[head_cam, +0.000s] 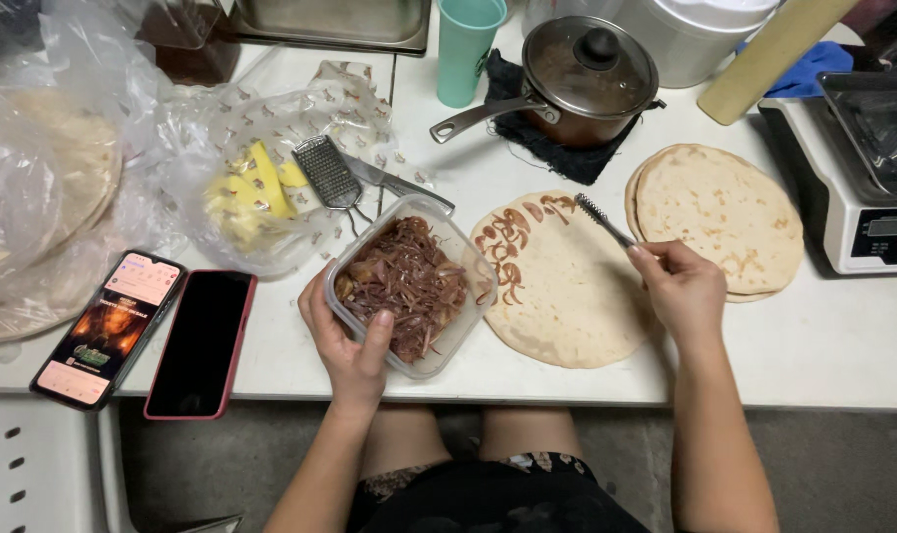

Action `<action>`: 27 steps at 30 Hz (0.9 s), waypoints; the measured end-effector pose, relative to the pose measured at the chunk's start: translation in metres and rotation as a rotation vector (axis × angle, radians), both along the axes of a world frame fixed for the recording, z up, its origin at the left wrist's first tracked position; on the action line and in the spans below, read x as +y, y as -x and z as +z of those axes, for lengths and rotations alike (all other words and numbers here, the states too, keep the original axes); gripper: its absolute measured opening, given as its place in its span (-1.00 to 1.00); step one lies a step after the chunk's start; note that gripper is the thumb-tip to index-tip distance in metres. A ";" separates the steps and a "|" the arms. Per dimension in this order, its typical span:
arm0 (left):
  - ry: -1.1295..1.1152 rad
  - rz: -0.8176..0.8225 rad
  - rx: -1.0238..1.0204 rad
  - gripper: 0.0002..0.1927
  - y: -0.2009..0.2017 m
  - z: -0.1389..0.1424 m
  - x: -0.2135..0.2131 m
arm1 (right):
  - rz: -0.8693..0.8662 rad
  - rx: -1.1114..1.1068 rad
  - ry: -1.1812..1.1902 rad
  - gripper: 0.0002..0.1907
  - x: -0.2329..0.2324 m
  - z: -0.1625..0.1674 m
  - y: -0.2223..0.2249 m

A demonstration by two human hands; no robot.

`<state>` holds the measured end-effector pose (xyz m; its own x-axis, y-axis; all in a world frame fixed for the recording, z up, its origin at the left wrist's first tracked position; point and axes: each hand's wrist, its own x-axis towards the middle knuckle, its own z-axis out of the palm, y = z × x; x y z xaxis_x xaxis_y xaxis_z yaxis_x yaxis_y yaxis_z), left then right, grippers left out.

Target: The person sits at a prep table and uses tongs to place shredded cooked meat from a plastic container onto large tortillas one at a time, spreading the meat across each tortilla surface. A phone plays a video beside the work area while they continue filling tortillas.

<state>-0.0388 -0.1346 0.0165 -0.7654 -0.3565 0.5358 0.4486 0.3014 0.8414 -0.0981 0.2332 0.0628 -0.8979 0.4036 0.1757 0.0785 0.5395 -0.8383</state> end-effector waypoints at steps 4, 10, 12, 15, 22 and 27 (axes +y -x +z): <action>-0.001 0.001 -0.005 -0.20 0.001 0.000 0.000 | -0.036 -0.035 -0.048 -0.78 0.005 -0.021 0.010; -0.014 -0.012 -0.004 -0.21 0.001 0.000 0.000 | -0.083 -0.113 -0.303 -0.67 0.017 -0.042 0.013; -0.010 -0.007 -0.010 -0.21 0.000 0.000 0.000 | -0.085 -0.145 -0.390 -0.63 0.019 -0.044 0.011; 0.001 0.007 -0.017 -0.21 0.001 0.000 0.000 | -0.072 -0.184 -0.502 -0.59 0.021 -0.041 0.006; -0.002 0.009 -0.010 -0.21 0.002 -0.001 -0.001 | -0.041 -0.319 -0.601 -0.54 0.022 -0.013 -0.012; -0.009 0.006 -0.003 -0.21 0.002 -0.003 -0.001 | -0.082 -0.279 -0.510 -0.57 0.023 0.008 -0.017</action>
